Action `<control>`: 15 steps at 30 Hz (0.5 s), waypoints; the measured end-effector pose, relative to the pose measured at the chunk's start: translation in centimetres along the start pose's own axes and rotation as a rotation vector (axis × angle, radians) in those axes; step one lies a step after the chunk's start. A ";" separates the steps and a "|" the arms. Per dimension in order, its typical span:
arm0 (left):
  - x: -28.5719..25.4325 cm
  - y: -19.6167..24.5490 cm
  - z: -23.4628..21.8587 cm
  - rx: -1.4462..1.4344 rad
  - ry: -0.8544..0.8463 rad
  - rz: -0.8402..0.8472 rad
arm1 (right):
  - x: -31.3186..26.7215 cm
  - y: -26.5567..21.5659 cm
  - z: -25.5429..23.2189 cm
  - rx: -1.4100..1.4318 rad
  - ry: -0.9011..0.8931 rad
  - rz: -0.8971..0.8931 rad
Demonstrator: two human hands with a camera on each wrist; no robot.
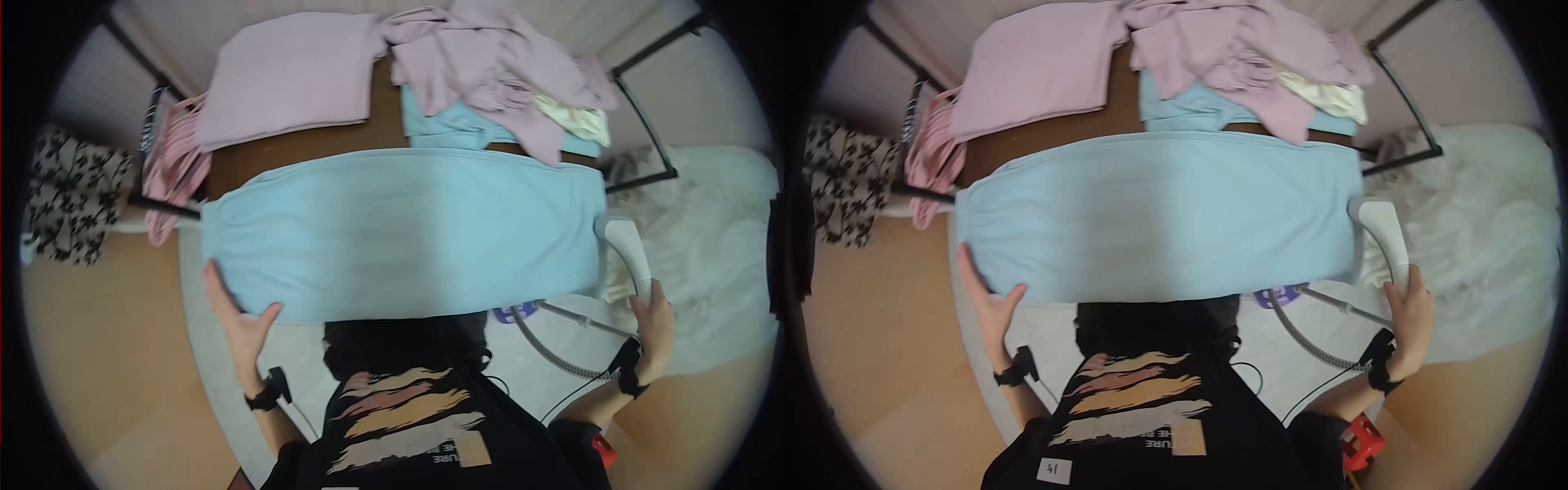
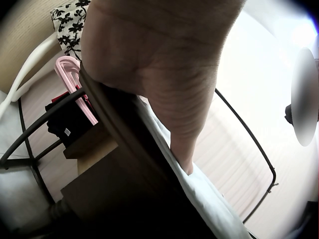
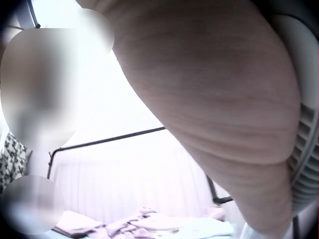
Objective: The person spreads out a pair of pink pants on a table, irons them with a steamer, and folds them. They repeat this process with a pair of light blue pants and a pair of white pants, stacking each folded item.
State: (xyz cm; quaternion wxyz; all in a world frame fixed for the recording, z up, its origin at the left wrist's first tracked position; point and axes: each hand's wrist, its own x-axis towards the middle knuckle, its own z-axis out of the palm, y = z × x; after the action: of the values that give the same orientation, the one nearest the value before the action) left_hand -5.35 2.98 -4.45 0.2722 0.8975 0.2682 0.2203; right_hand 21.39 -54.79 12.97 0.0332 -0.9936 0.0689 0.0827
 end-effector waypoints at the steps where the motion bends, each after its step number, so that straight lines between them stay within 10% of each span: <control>1: 0.0 0.0 0.0 -0.001 -0.018 0.013 | -0.6 -2.5 0.0 0.065 -0.005 -0.053; 10: -0.2 0.1 -0.8 -0.124 -0.034 -0.057 | -8.5 -29.5 5.9 0.197 -0.282 -1.182; 15: -0.3 0.0 -0.8 -0.112 -0.045 -0.046 | -11.5 -34.8 11.2 0.260 -0.120 -1.353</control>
State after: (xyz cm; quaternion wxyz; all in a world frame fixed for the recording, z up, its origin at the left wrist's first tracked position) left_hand -6.04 3.08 -3.96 0.3331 0.8791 0.2699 0.2083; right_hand 13.30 -17.97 5.74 0.2002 -0.7998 -0.5587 0.0897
